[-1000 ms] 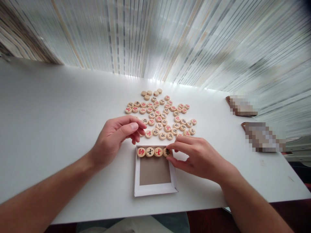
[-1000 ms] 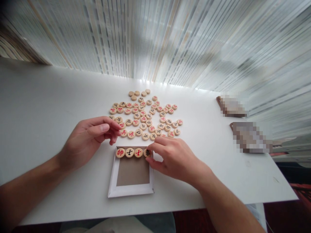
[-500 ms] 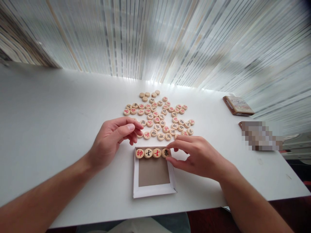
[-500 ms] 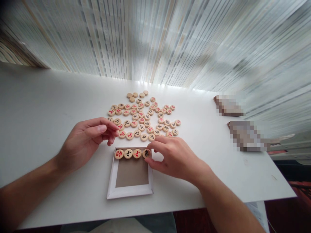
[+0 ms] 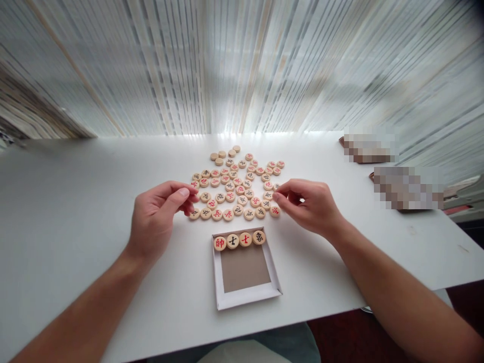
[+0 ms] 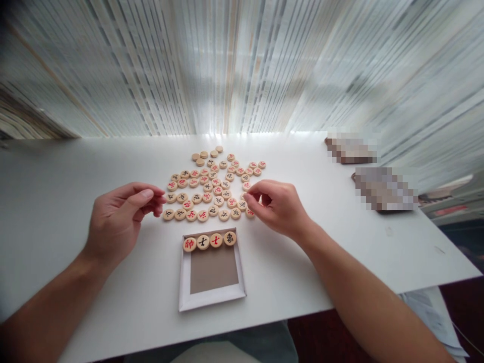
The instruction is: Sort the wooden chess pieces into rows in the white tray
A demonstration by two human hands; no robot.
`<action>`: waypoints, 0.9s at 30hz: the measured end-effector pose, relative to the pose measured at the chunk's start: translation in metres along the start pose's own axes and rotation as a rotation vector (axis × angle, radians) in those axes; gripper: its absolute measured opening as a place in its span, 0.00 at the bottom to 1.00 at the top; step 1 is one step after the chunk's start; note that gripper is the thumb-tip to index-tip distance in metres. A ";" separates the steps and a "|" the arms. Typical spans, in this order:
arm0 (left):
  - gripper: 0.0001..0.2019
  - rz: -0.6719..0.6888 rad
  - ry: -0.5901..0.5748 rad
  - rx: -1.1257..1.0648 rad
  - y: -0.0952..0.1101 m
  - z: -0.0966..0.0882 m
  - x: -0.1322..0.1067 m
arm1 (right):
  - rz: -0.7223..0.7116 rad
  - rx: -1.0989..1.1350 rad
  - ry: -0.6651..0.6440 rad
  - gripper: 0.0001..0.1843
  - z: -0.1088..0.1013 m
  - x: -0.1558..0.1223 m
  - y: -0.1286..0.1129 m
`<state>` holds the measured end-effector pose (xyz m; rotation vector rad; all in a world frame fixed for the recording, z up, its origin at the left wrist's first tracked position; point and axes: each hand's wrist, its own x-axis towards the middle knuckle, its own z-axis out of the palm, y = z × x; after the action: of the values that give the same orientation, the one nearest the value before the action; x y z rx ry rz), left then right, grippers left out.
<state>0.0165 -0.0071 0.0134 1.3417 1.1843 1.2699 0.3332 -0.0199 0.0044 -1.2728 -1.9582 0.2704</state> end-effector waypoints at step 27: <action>0.13 0.190 -0.061 0.665 -0.014 -0.003 0.002 | 0.360 0.048 0.131 0.15 -0.003 0.009 0.054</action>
<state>0.0128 -0.0036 -0.0002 1.9940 1.5376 0.9802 0.3704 0.0129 -0.0193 -1.5676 -1.5976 0.3980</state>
